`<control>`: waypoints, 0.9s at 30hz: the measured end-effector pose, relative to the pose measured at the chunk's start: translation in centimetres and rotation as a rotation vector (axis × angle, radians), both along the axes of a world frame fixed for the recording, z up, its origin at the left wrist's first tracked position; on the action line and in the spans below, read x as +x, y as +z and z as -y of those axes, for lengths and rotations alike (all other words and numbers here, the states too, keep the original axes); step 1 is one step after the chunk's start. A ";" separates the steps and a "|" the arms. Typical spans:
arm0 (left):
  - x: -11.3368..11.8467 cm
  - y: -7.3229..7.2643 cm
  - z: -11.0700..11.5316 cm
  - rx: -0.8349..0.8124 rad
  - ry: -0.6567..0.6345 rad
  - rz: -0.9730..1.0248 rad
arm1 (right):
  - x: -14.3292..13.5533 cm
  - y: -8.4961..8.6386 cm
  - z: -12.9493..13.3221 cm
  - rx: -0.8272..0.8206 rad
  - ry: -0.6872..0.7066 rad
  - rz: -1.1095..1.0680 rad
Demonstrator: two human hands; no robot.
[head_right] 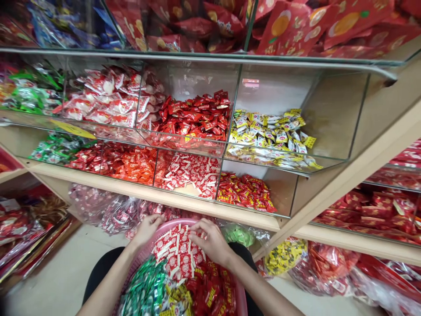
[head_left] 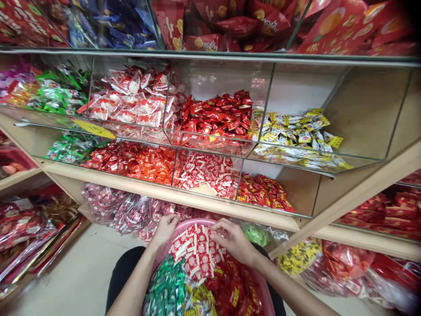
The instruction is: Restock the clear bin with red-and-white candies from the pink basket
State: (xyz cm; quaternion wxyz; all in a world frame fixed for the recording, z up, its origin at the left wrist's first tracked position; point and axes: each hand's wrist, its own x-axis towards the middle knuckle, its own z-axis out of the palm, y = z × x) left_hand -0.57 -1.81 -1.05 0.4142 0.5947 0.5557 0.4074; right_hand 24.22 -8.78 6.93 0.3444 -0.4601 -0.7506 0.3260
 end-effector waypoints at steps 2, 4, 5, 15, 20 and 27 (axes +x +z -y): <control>0.0 -0.2 0.0 -0.001 0.000 0.008 | 0.6 -2.5 -0.5 -0.001 -0.123 0.069; -0.1 -0.3 0.0 -0.002 -0.002 0.018 | 0.8 -3.9 -1.1 0.024 -0.214 0.160; -0.1 -0.3 0.0 -0.003 -0.002 0.020 | 0.9 -4.3 -1.4 0.042 -0.237 0.214; 0.0 0.4 0.2 0.004 0.004 -0.023 | -0.3 -4.9 -1.1 0.110 -0.148 0.402; -0.1 0.2 0.1 0.003 -0.001 -0.016 | -0.3 -5.0 -1.3 0.108 -0.102 0.369; -0.1 -0.1 0.0 -0.001 0.010 0.005 | -1.0 -4.9 -2.5 0.120 -0.072 0.274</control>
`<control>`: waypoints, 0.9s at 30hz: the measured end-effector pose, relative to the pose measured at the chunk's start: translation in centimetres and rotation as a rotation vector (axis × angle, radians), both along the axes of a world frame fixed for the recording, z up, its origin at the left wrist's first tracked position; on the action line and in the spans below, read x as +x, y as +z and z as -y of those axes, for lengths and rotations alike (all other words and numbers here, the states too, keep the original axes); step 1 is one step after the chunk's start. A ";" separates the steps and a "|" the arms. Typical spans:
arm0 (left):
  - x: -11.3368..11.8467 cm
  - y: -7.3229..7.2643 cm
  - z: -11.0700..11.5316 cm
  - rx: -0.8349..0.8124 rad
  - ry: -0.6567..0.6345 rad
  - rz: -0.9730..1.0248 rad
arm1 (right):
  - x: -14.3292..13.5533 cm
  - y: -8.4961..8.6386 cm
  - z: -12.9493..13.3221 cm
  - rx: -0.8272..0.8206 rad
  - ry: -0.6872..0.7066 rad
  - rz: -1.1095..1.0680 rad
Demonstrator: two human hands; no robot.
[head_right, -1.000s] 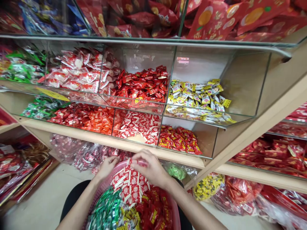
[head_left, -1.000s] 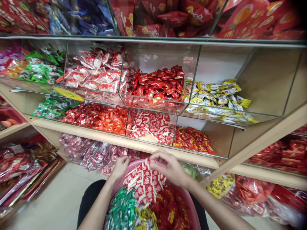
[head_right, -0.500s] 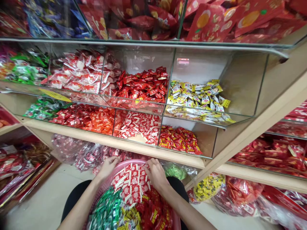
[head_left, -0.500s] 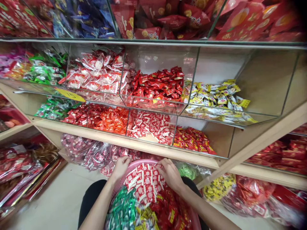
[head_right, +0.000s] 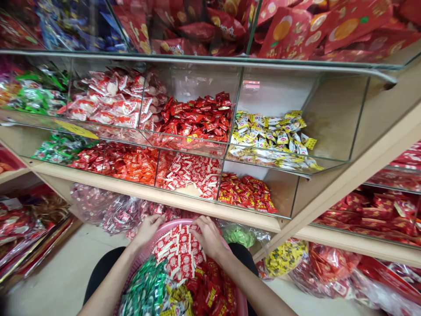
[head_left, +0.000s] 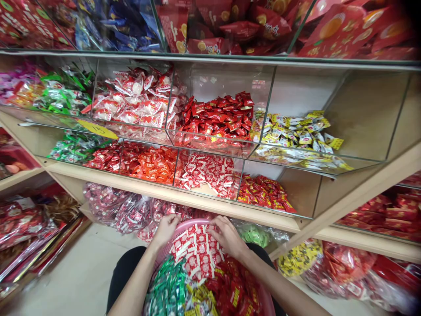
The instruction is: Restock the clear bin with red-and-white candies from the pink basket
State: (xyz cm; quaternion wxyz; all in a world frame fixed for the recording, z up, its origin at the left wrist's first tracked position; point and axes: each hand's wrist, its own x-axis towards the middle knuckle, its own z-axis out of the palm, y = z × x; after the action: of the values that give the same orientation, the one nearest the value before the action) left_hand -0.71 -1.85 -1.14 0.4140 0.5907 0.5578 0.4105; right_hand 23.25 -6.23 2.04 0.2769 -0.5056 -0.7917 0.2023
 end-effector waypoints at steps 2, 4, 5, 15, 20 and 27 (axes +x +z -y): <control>0.0 -0.1 0.0 0.001 -0.007 0.004 | -0.4 -0.1 -0.3 0.002 0.021 -0.001; -0.1 -0.2 0.0 0.005 -0.014 0.006 | -0.8 -0.3 -0.5 0.008 0.030 0.004; -0.1 -0.2 0.0 0.007 -0.014 0.004 | -1.0 -0.4 -0.6 0.010 0.036 0.011; 0.0 -0.1 0.0 0.011 -0.005 0.005 | -0.1 0.7 0.7 0.079 0.049 0.030; 0.0 0.2 0.1 0.008 0.007 0.004 | 3.7 1.3 5.0 0.125 -0.146 -0.156; 0.1 0.2 0.0 0.016 0.028 0.040 | 7.6 -5.0 15.9 0.047 -0.699 -0.525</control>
State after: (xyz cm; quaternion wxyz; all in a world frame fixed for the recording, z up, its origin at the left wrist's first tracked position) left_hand -0.58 -1.87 -0.97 0.4148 0.5778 0.5543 0.4323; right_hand 30.90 -22.11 -3.00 0.5319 -0.6683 -0.4800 0.2000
